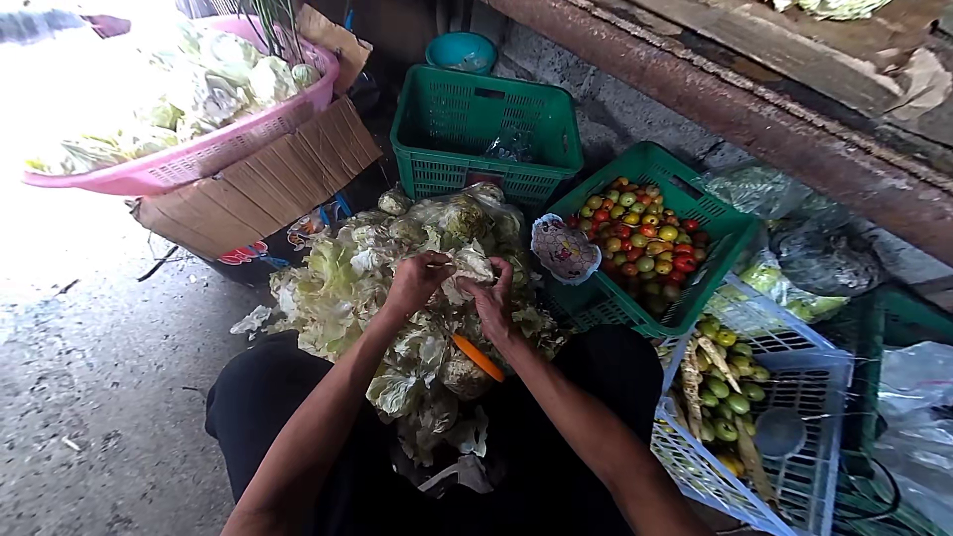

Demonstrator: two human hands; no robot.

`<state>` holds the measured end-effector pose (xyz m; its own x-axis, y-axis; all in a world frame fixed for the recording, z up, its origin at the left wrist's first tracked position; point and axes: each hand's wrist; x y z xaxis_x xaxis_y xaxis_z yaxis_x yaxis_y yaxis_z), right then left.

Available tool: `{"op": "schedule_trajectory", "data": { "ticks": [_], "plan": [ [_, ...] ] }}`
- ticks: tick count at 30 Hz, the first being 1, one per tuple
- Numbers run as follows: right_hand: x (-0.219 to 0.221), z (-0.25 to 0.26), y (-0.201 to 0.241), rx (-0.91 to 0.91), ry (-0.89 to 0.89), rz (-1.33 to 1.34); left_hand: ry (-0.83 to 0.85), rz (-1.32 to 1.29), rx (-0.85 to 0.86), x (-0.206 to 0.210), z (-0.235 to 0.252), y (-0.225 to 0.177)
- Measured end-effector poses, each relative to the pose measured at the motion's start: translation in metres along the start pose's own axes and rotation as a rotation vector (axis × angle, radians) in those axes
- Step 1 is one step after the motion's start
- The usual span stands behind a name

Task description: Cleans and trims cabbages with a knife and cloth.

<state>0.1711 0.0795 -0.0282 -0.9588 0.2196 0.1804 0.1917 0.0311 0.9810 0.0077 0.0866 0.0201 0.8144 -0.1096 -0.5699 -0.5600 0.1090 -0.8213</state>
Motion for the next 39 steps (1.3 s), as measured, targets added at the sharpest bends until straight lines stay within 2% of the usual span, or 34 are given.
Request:
{"op": "schedule_trajectory", "data": {
  "ticks": [5, 10, 15, 20, 24, 27, 30, 34, 36, 39],
  "plan": [
    [0.004, -0.003, -0.001, -0.040, -0.043, -0.022, -0.178, 0.026, 0.032, 0.009, -0.004, -0.003],
    [-0.001, 0.003, 0.002, 0.096, 0.020, 0.061, -0.188, -0.061, -0.099, 0.006, 0.000, 0.003],
    [-0.001, 0.003, -0.001, 0.112, 0.025, 0.089, -0.241, 0.078, -0.051, 0.008, -0.004, -0.003],
    [-0.003, 0.005, 0.008, 0.280, 0.060, 0.286, -0.299, 0.153, -0.045, -0.003, 0.000, 0.010],
    [-0.012, 0.013, 0.007, 0.392, 0.107, 0.593, -0.330, 0.217, -0.107, -0.019, 0.002, 0.026],
    [-0.019, 0.019, 0.010, 0.405, 0.134, 0.602, -0.365, 0.280, -0.160, -0.028, 0.003, 0.026],
    [-0.018, 0.017, 0.014, 0.323, 0.175, 0.478, -0.267, 0.261, -0.148, -0.026, 0.004, 0.028],
    [-0.015, 0.014, 0.016, 0.054, 0.240, 0.133, 0.037, -0.110, -0.008, -0.003, -0.001, 0.012],
    [-0.014, 0.011, 0.017, -0.010, 0.268, 0.028, 0.065, -0.132, 0.055, 0.005, -0.002, 0.009],
    [-0.014, 0.009, 0.024, 0.008, 0.269, -0.024, 0.054, -0.083, 0.035, -0.003, -0.004, 0.004]
  ]
}}
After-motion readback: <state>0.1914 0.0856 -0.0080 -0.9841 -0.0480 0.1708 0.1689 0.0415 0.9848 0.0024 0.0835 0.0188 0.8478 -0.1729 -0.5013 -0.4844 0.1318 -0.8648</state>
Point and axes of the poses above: each hand's wrist, its own z-axis towards the middle knuckle, its own x-axis out of the palm, y = z × x, and after that the axes turned 5 degrees about z, right-handed
